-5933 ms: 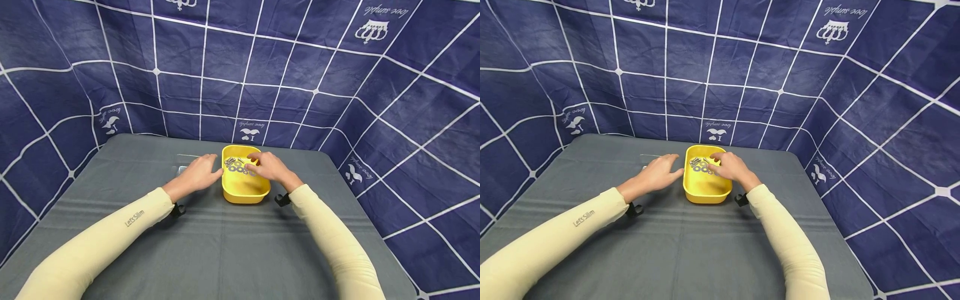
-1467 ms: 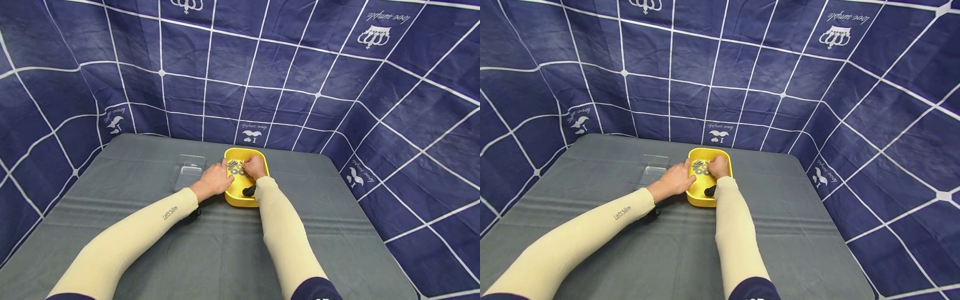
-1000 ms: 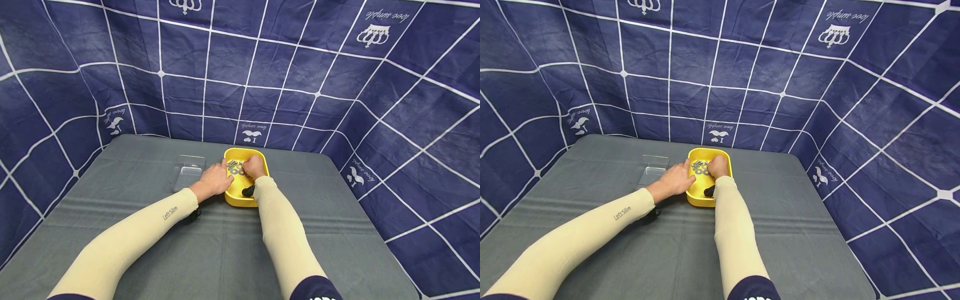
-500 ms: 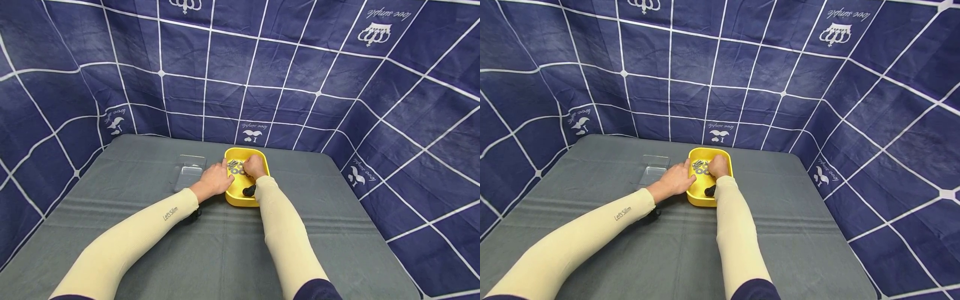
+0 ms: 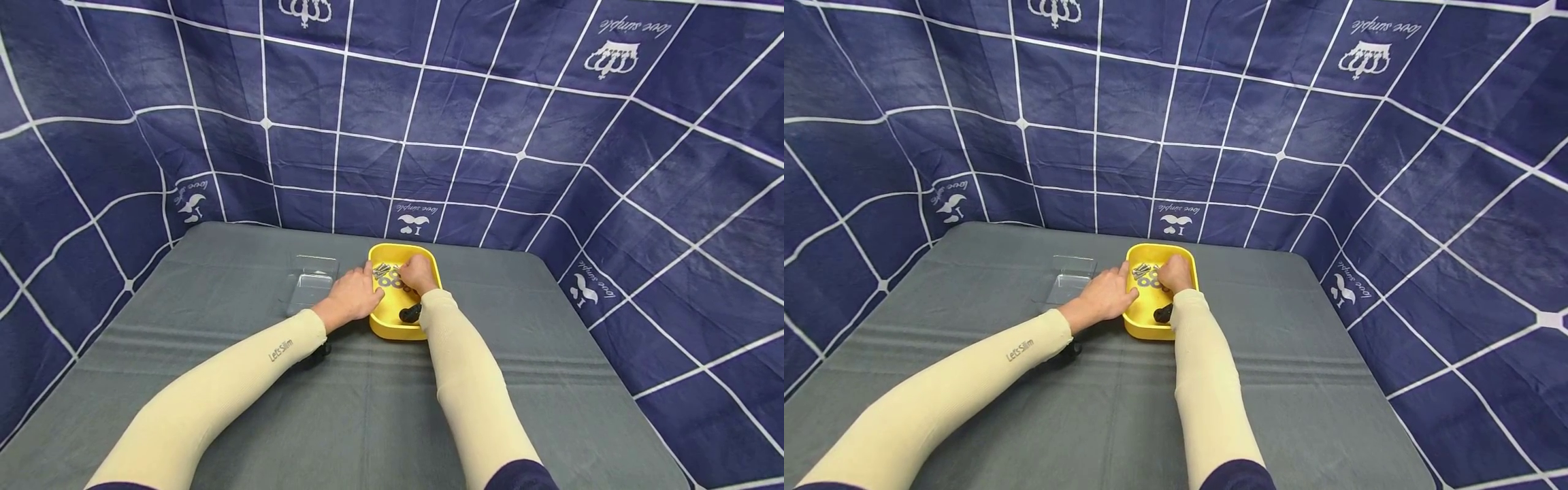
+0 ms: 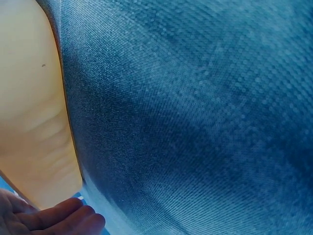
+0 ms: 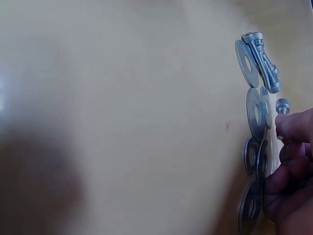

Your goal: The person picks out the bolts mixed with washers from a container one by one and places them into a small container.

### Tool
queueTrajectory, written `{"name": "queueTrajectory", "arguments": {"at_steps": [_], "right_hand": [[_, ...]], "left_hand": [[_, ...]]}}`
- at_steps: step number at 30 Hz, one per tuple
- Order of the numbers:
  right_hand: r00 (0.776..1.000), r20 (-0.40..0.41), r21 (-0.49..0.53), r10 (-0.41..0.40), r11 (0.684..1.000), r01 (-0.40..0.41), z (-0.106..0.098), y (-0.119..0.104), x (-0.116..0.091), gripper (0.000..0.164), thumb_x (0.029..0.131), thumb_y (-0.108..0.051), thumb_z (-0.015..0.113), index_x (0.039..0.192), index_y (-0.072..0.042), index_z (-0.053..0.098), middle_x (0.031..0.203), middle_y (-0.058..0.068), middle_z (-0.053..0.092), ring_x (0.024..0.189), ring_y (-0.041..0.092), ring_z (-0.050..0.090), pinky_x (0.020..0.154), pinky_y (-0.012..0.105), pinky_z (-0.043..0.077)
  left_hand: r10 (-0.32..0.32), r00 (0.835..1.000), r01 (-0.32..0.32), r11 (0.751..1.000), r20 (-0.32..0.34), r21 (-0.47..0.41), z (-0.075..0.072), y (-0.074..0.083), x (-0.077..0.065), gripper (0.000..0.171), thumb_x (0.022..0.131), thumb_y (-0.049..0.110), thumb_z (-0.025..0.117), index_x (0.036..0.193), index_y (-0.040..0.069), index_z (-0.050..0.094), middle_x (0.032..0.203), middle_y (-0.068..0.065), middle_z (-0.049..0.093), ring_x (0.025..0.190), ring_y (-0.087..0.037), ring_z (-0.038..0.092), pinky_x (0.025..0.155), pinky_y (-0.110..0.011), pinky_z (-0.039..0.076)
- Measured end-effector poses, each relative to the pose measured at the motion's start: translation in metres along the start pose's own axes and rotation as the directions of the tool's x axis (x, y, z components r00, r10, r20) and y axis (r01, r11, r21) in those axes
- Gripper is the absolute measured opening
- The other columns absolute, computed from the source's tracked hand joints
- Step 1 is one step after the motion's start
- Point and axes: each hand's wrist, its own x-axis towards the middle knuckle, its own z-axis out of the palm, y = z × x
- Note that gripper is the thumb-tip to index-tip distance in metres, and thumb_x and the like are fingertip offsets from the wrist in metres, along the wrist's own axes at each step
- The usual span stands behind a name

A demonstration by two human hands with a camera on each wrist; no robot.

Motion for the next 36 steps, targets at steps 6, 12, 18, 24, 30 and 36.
{"name": "queueTrajectory", "arguments": {"at_steps": [6,12,18,24,30,36], "right_hand": [[0.999,-0.022,0.006,-0.042,0.999,0.042,-0.001,0.003,0.002,0.039,0.090,-0.006,0.055,0.052,-0.010,0.048,0.047,0.001,0.050,0.037,0.013,0.047,0.038,0.024,0.039],[0.999,0.003,0.021,-0.051,0.998,0.051,-0.002,0.000,-0.003,0.039,0.090,-0.006,0.055,0.052,-0.009,0.048,0.048,0.001,0.049,0.036,0.013,0.045,0.037,0.025,0.038],[0.998,0.018,-0.014,-0.054,0.998,0.054,-0.005,-0.001,-0.005,0.039,0.091,-0.008,0.057,0.053,-0.010,0.049,0.049,0.000,0.049,0.038,0.012,0.046,0.037,0.024,0.038],[0.997,0.030,-0.046,-0.071,0.996,0.072,-0.009,-0.002,-0.004,0.038,0.089,-0.009,0.056,0.053,-0.011,0.047,0.050,0.001,0.045,0.039,0.014,0.044,0.038,0.026,0.036],[0.991,0.042,-0.087,-0.127,0.988,0.131,-0.014,-0.002,0.000,0.039,0.089,-0.010,0.056,0.052,-0.011,0.048,0.049,-0.001,0.041,0.042,0.016,0.043,0.040,0.026,0.034],[0.979,0.064,-0.101,-0.196,0.974,0.201,-0.020,-0.005,-0.002,0.039,0.092,-0.012,0.059,0.054,-0.013,0.052,0.054,-0.002,0.043,0.055,0.017,0.045,0.051,0.025,0.035]], "left_hand": [[0.004,1.000,-0.004,1.000,0.005,-0.007,-0.002,0.000,0.001,0.077,0.097,0.039,0.049,0.153,-0.008,0.027,0.134,-0.027,0.057,0.120,-0.040,0.059,0.100,-0.052,0.049],[-0.006,1.000,0.006,1.000,0.021,0.005,-0.001,-0.001,0.003,0.077,0.098,0.040,0.050,0.154,-0.007,0.027,0.135,-0.027,0.056,0.121,-0.040,0.058,0.100,-0.051,0.049],[0.017,1.000,-0.017,0.999,0.000,0.029,0.001,0.000,0.005,0.076,0.097,0.039,0.050,0.151,-0.009,0.030,0.131,-0.027,0.058,0.117,-0.041,0.060,0.099,-0.051,0.050],[0.024,1.000,-0.024,0.999,-0.007,0.046,-0.002,0.001,0.005,0.075,0.096,0.041,0.052,0.149,-0.009,0.034,0.123,-0.026,0.060,0.111,-0.041,0.062,0.095,-0.051,0.052],[0.020,1.000,-0.020,0.999,0.000,0.050,-0.006,0.000,0.006,0.069,0.095,0.043,0.053,0.140,-0.007,0.041,0.115,-0.023,0.059,0.106,-0.040,0.062,0.093,-0.050,0.053],[0.042,0.999,-0.042,0.996,-0.007,0.074,-0.006,-0.002,0.006,0.065,0.094,0.044,0.052,0.133,-0.007,0.047,0.113,-0.022,0.059,0.103,-0.039,0.061,0.093,-0.049,0.052]]}}
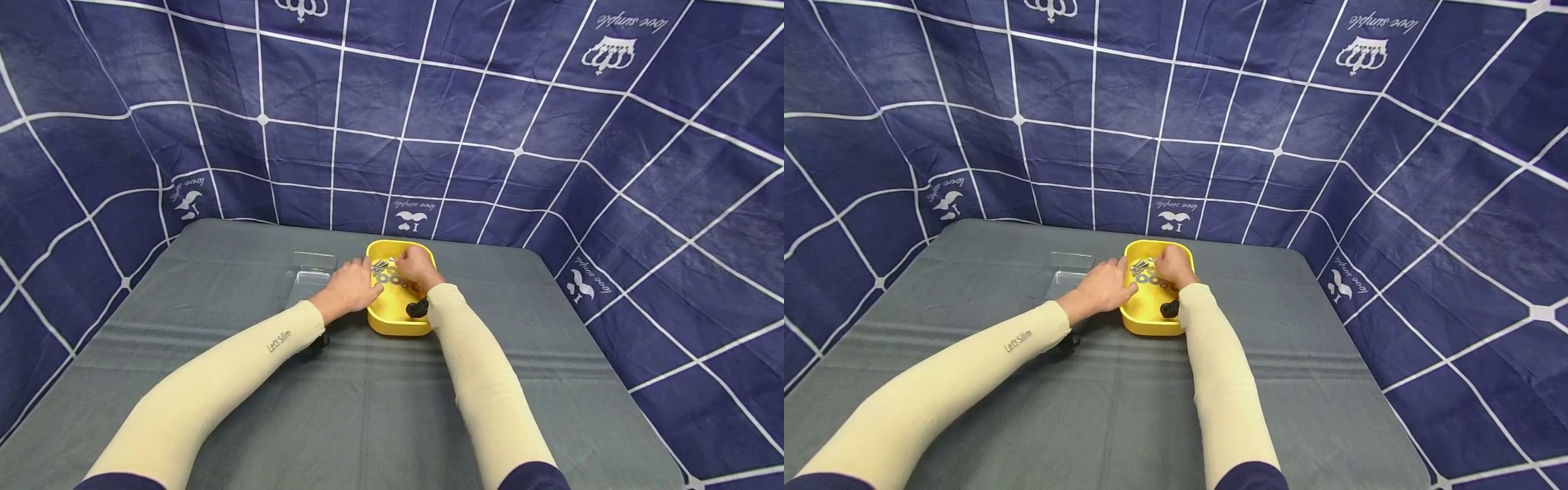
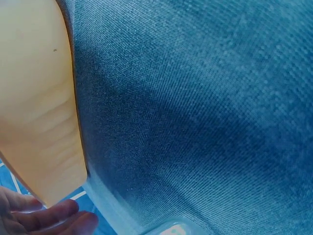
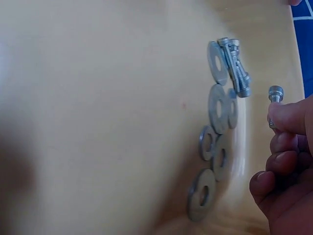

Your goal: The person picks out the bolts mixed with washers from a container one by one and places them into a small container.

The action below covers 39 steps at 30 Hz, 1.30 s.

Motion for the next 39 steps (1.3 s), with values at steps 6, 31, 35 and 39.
{"name": "queueTrajectory", "arguments": {"at_steps": [6,31,35,39], "right_hand": [[0.998,0.025,-0.022,-0.064,0.998,0.064,-0.007,-0.005,-0.004,0.029,0.096,-0.014,0.060,0.070,-0.004,0.065,0.065,0.000,0.052,0.066,0.019,0.050,0.063,0.027,0.040],[0.983,0.072,-0.015,-0.171,0.985,0.172,-0.023,-0.011,-0.008,0.020,0.099,-0.015,0.060,0.102,-0.002,0.075,0.099,0.011,0.073,0.088,0.021,0.062,0.085,0.033,0.052],[0.979,0.084,0.011,-0.187,0.982,0.186,-0.026,-0.014,-0.010,0.019,0.099,-0.015,0.060,0.101,-0.002,0.075,0.098,0.012,0.073,0.085,0.021,0.061,0.082,0.032,0.051],[0.973,0.092,0.016,-0.210,0.978,0.209,-0.028,-0.017,-0.010,0.018,0.099,-0.015,0.062,0.100,-0.002,0.075,0.096,0.012,0.073,0.081,0.020,0.059,0.078,0.030,0.049]], "left_hand": [[0.011,1.000,-0.011,1.000,0.008,0.000,-0.002,0.000,0.000,0.067,0.094,0.044,0.051,0.136,-0.008,0.045,0.116,-0.023,0.058,0.106,-0.040,0.060,0.097,-0.049,0.050],[0.070,0.994,-0.061,0.993,-0.087,0.097,-0.021,-0.027,-0.009,0.058,0.097,0.042,0.053,0.140,0.003,0.054,0.134,-0.021,0.057,0.131,-0.039,0.047,0.106,-0.055,0.042],[0.051,0.994,-0.041,0.994,-0.101,0.101,-0.025,-0.036,-0.011,0.059,0.097,0.043,0.053,0.142,0.004,0.054,0.137,-0.021,0.055,0.134,-0.039,0.044,0.108,-0.056,0.040],[0.027,0.995,-0.016,0.994,-0.097,0.105,-0.030,-0.044,-0.014,0.061,0.098,0.044,0.052,0.144,0.005,0.052,0.140,-0.020,0.053,0.136,-0.038,0.043,0.107,-0.057,0.039]]}}
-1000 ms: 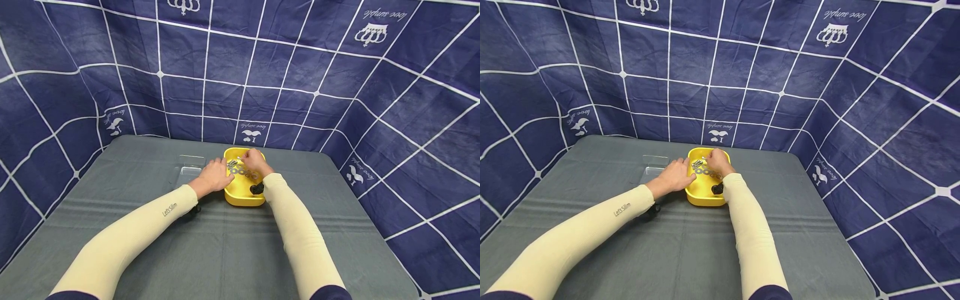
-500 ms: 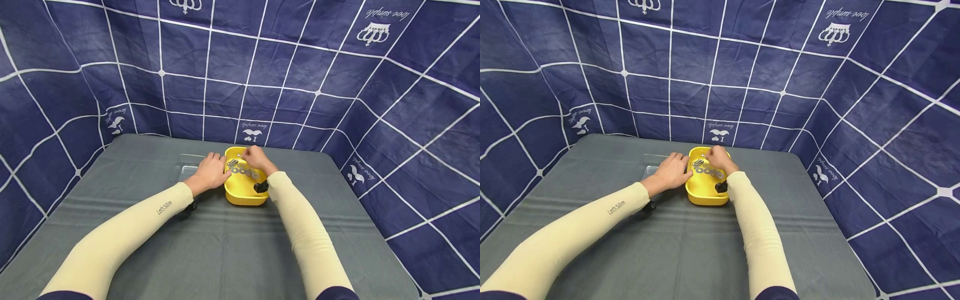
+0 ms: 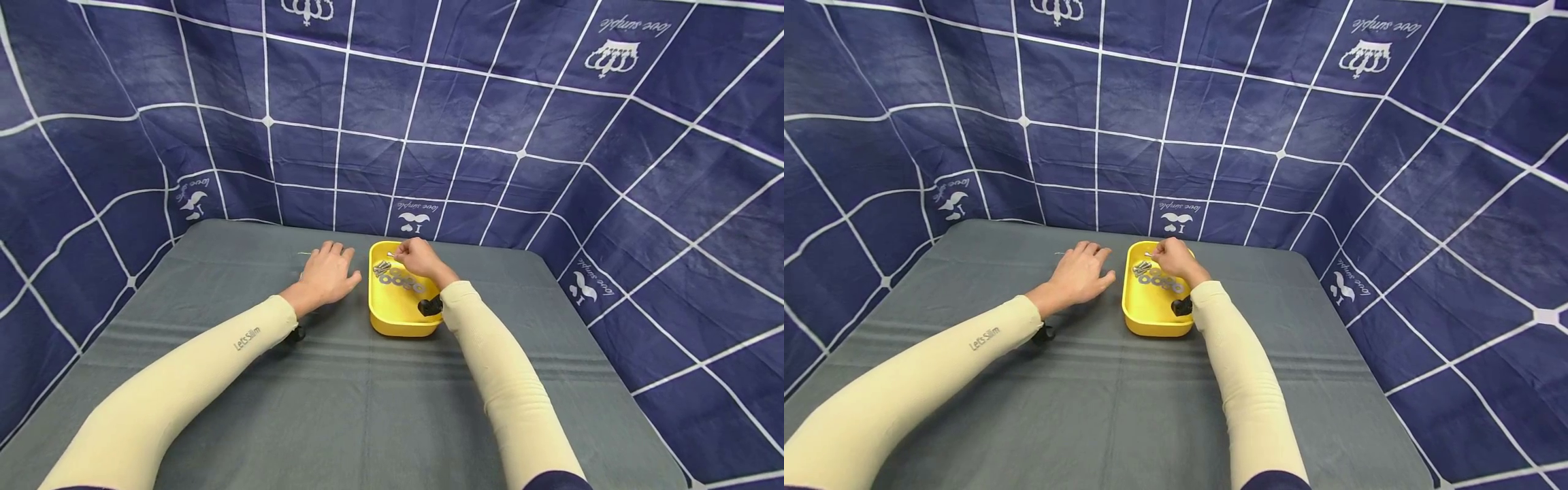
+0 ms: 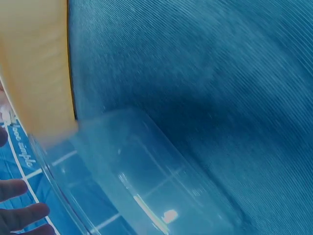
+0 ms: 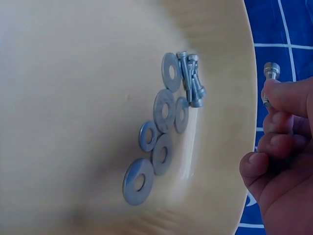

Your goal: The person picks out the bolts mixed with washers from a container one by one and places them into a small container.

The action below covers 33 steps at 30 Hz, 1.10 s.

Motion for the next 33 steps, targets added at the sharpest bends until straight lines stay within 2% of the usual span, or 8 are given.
{"name": "queueTrajectory", "arguments": {"at_steps": [12,19,25,29,33], "right_hand": [[0.997,0.012,-0.012,-0.076,0.997,0.076,0.000,-0.018,0.007,0.018,0.097,-0.015,0.063,0.098,-0.002,0.075,0.090,0.008,0.071,0.079,0.016,0.059,0.074,0.027,0.048],[0.993,0.029,0.010,-0.117,0.993,0.117,0.002,-0.029,0.008,0.018,0.097,-0.014,0.063,0.097,0.000,0.074,0.082,0.005,0.067,0.074,0.014,0.056,0.070,0.025,0.045],[0.991,0.036,0.027,-0.127,0.992,0.126,0.005,-0.038,0.010,0.018,0.096,-0.013,0.062,0.099,-0.001,0.075,0.085,0.005,0.069,0.076,0.013,0.056,0.070,0.025,0.045],[0.990,0.046,0.027,-0.137,0.990,0.136,0.009,-0.042,0.013,0.018,0.097,-0.013,0.061,0.099,-0.001,0.075,0.084,0.004,0.068,0.075,0.013,0.055,0.070,0.024,0.044],[0.987,0.053,0.024,-0.149,0.989,0.148,0.012,-0.046,0.015,0.017,0.098,-0.012,0.061,0.099,-0.001,0.074,0.086,0.009,0.070,0.073,0.013,0.054,0.069,0.024,0.044]], "left_hand": [[-0.048,0.998,0.047,0.999,0.031,0.021,-0.013,-0.032,-0.013,0.062,0.098,0.043,0.049,0.145,0.003,0.051,0.141,-0.024,0.052,0.135,-0.042,0.043,0.105,-0.061,0.039],[-0.066,0.998,0.066,0.998,0.021,0.010,-0.016,-0.052,-0.019,0.062,0.096,0.041,0.051,0.144,0.002,0.050,0.140,-0.025,0.051,0.135,-0.044,0.042,0.105,-0.063,0.038],[-0.076,0.997,0.076,0.997,0.033,0.004,-0.017,-0.063,-0.021,0.064,0.096,0.042,0.050,0.147,0.003,0.047,0.144,-0.025,0.049,0.136,-0.044,0.041,0.107,-0.064,0.035],[-0.064,0.998,0.064,0.998,0.017,0.002,-0.017,-0.068,-0.023,0.062,0.096,0.041,0.051,0.146,0.004,0.049,0.142,-0.025,0.051,0.135,-0.043,0.043,0.105,-0.063,0.037],[-0.063,0.998,0.063,0.998,0.003,-0.002,-0.017,-0.074,-0.025,0.060,0.096,0.039,0.051,0.144,0.004,0.050,0.140,-0.024,0.053,0.133,-0.042,0.045,0.103,-0.062,0.039]]}}
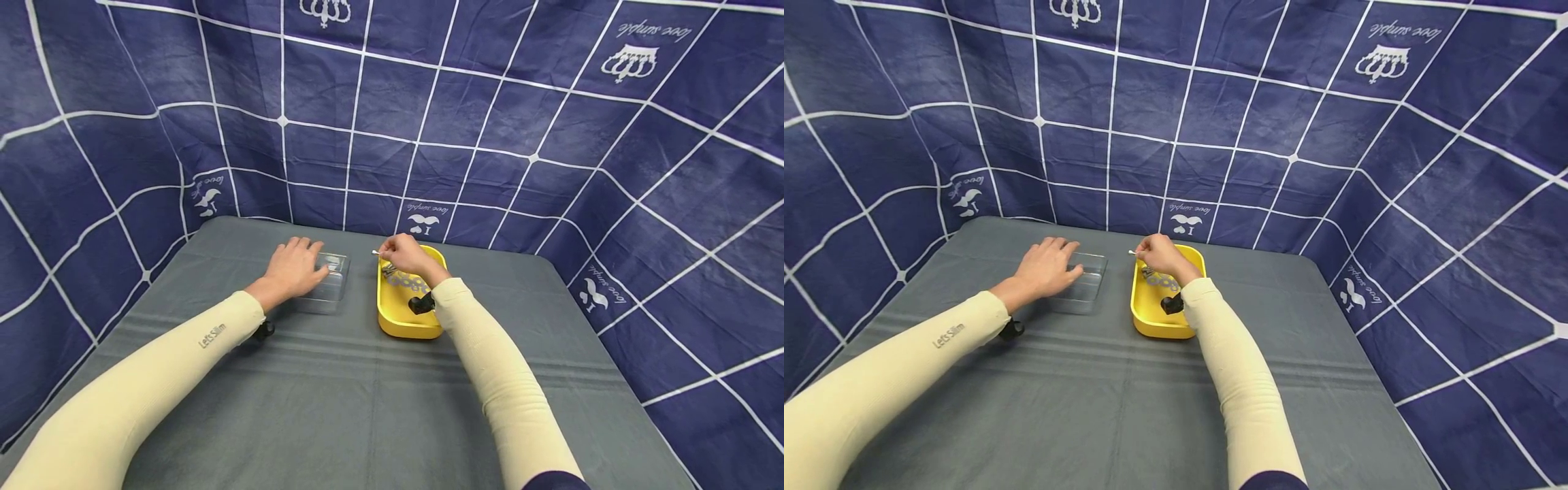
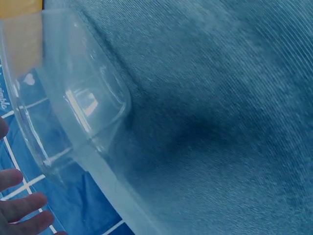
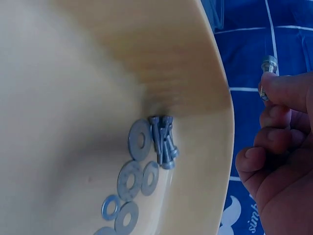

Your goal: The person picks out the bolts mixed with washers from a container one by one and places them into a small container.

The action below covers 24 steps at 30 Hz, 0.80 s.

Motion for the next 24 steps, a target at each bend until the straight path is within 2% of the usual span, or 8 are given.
{"name": "queueTrajectory", "arguments": {"at_steps": [5,14,18,24], "right_hand": [[1.000,0.020,0.017,0.012,1.000,-0.013,0.002,-0.004,0.003,0.021,0.099,-0.013,0.060,0.104,0.002,0.073,0.095,0.017,0.072,0.076,0.014,0.055,0.071,0.025,0.044],[1.000,0.023,0.010,0.002,1.000,-0.002,0.002,-0.015,0.009,0.020,0.099,-0.015,0.060,0.103,0.000,0.073,0.091,0.008,0.070,0.079,0.015,0.056,0.072,0.025,0.045],[1.000,0.007,0.017,-0.005,1.000,0.005,0.001,-0.020,0.012,0.018,0.099,-0.014,0.060,0.100,-0.002,0.073,0.089,0.007,0.069,0.075,0.013,0.055,0.070,0.023,0.043],[1.000,0.013,0.043,-0.020,0.999,0.019,0.005,-0.026,0.019,0.021,0.098,-0.013,0.061,0.103,0.003,0.073,0.090,0.012,0.070,0.074,0.013,0.053,0.067,0.022,0.042]], "left_hand": [[-0.013,1.000,0.013,1.000,0.014,-0.012,0.003,-0.008,-0.002,0.061,0.096,0.039,0.052,0.145,0.004,0.049,0.141,-0.025,0.052,0.133,-0.044,0.044,0.105,-0.062,0.038],[-0.047,0.995,0.047,0.999,0.084,-0.003,0.014,-0.025,-0.007,0.070,0.096,0.043,0.055,0.149,0.000,0.043,0.143,-0.028,0.049,0.134,-0.047,0.043,0.105,-0.066,0.036],[-0.068,0.993,0.069,0.998,0.094,-0.011,0.019,-0.027,-0.006,0.071,0.096,0.043,0.055,0.150,-0.002,0.040,0.144,-0.028,0.048,0.135,-0.046,0.043,0.106,-0.066,0.035],[-0.089,0.990,0.091,0.996,0.108,-0.020,0.022,-0.025,-0.003,0.072,0.097,0.043,0.053,0.151,-0.002,0.038,0.146,-0.028,0.047,0.137,-0.046,0.040,0.108,-0.066,0.033]]}}
